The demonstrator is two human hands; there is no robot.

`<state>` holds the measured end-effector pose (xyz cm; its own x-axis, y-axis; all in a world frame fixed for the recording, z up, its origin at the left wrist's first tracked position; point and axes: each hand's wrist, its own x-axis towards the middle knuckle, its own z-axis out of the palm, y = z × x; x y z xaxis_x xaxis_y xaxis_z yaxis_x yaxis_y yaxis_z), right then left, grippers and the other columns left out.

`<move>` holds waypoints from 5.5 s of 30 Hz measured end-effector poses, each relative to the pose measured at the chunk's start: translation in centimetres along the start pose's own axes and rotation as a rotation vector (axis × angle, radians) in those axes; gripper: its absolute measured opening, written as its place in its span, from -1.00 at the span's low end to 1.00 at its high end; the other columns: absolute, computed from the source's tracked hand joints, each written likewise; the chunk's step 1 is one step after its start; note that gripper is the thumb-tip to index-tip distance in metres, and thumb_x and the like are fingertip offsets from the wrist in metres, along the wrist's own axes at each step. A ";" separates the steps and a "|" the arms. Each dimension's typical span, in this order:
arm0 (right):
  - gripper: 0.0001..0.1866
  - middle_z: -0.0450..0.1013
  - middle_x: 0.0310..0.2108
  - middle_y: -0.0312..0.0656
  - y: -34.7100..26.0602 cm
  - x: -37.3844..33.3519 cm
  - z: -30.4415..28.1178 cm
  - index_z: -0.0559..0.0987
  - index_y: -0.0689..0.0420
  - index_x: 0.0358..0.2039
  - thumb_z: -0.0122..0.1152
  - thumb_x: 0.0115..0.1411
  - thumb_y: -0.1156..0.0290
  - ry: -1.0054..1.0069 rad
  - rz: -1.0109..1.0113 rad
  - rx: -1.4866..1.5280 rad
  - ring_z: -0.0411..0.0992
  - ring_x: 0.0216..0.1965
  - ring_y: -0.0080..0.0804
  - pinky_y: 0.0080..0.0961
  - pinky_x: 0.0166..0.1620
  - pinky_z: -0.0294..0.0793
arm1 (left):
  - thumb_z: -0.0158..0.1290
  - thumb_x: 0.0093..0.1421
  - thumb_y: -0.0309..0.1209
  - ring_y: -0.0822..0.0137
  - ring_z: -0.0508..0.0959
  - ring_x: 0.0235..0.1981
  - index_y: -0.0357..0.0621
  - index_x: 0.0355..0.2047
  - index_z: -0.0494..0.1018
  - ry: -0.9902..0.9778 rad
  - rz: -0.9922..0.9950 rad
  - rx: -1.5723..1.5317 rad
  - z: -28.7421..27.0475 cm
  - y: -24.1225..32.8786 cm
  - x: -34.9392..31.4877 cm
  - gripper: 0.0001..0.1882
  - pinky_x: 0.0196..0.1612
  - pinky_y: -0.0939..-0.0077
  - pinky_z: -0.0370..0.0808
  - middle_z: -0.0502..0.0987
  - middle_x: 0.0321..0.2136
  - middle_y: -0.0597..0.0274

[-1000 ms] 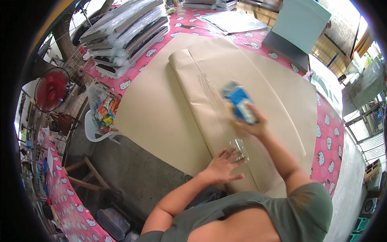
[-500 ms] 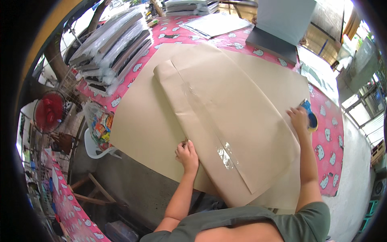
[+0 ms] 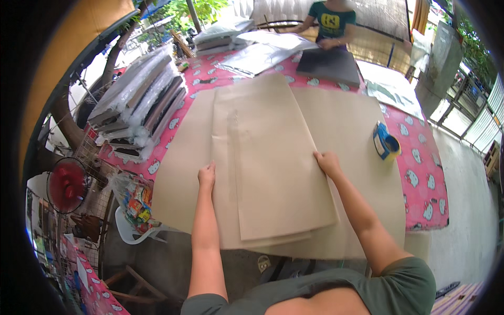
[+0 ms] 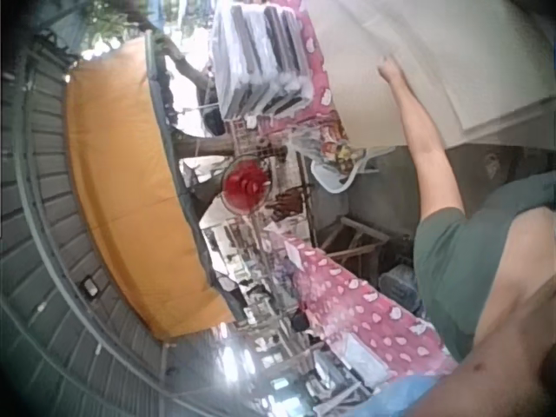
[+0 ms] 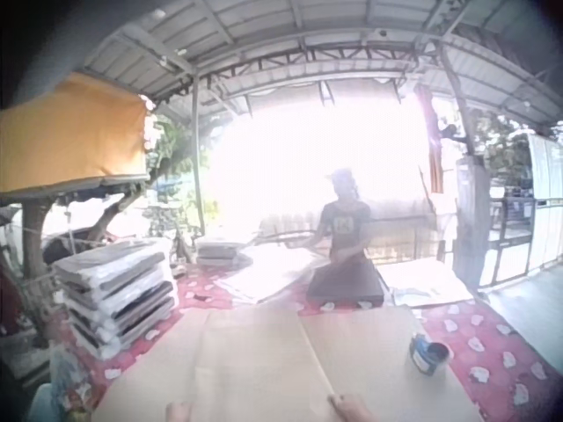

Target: The person wraps black panels in brown paper, secures the paper with tape, and moves the finished packages to a stack.

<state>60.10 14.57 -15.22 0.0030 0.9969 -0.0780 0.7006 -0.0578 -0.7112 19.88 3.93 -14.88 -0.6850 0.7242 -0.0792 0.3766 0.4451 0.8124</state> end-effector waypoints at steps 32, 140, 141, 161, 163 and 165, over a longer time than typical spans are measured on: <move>-0.54 0.41 -0.15 0.08 -5.6 26.9 6.8 0.49 0.28 -0.21 -0.11 0.16 0.12 -0.101 -0.307 0.069 0.36 -0.08 -0.08 -0.29 0.00 0.28 | -0.25 0.22 0.02 -0.04 0.00 0.23 -0.15 0.21 0.04 -0.083 0.192 0.545 8.4 5.3 21.8 -0.32 0.14 -0.24 -0.04 0.00 0.23 0.00; -0.61 0.43 -0.65 -0.17 1.9 -30.7 4.1 0.51 0.24 -0.53 0.04 0.16 0.13 0.535 0.271 0.623 0.41 -0.69 -0.43 -0.54 -0.62 0.38 | -0.27 0.23 -0.06 -0.06 0.45 -0.13 -0.34 -0.12 0.37 -1.010 0.342 0.337 -4.0 -12.0 -17.4 -0.46 -0.03 -0.15 0.30 0.46 -0.15 -0.09; -0.58 0.42 -0.66 -0.19 2.2 -28.9 1.5 0.49 0.24 -0.53 0.00 0.19 0.09 0.546 0.268 0.678 0.38 -0.73 -0.50 -0.60 -0.67 0.35 | -0.27 0.19 0.15 0.04 0.56 -0.37 -0.25 -0.34 0.48 -0.476 0.859 -0.125 -4.9 -14.4 -15.8 -0.35 -0.20 0.06 0.46 0.56 -0.45 0.06; -0.62 0.47 -0.56 -0.10 0.8 -13.4 -0.2 0.51 0.41 -0.44 0.16 0.12 0.24 -0.113 0.344 0.821 0.47 -0.54 -0.36 -0.37 -0.49 0.51 | 0.01 0.19 -0.19 0.36 0.45 -0.62 -0.28 -0.40 0.40 -0.003 -0.318 -0.570 -0.7 -6.6 -13.0 -0.67 -0.57 0.43 0.42 0.48 -0.51 0.23; -0.66 0.46 -0.58 -0.12 2.4 -14.5 1.2 0.52 0.37 -0.47 0.16 0.11 0.26 -0.046 0.226 0.685 0.46 -0.54 -0.41 -0.41 -0.51 0.49 | -0.04 0.22 -0.22 0.36 0.45 -0.58 -0.28 -0.37 0.40 -0.096 -0.371 -0.896 0.6 -6.4 -15.6 -0.69 -0.53 0.45 0.42 0.47 -0.49 0.24; -0.72 0.45 -0.60 -0.16 3.3 -17.3 2.5 0.52 0.32 -0.50 0.15 0.11 0.30 -0.091 0.218 0.522 0.46 -0.54 -0.46 -0.46 -0.50 0.48 | -0.10 0.25 -0.26 0.37 0.46 -0.53 -0.29 -0.31 0.39 -0.135 -0.393 -1.059 1.7 -6.6 -19.6 -0.71 -0.50 0.46 0.43 0.48 -0.45 0.22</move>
<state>60.59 -3.03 -17.91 0.0303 0.9519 -0.3048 0.2449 -0.3027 -0.9211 31.86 -12.31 -19.67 -0.5425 0.7119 -0.4459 -0.6098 0.0313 0.7919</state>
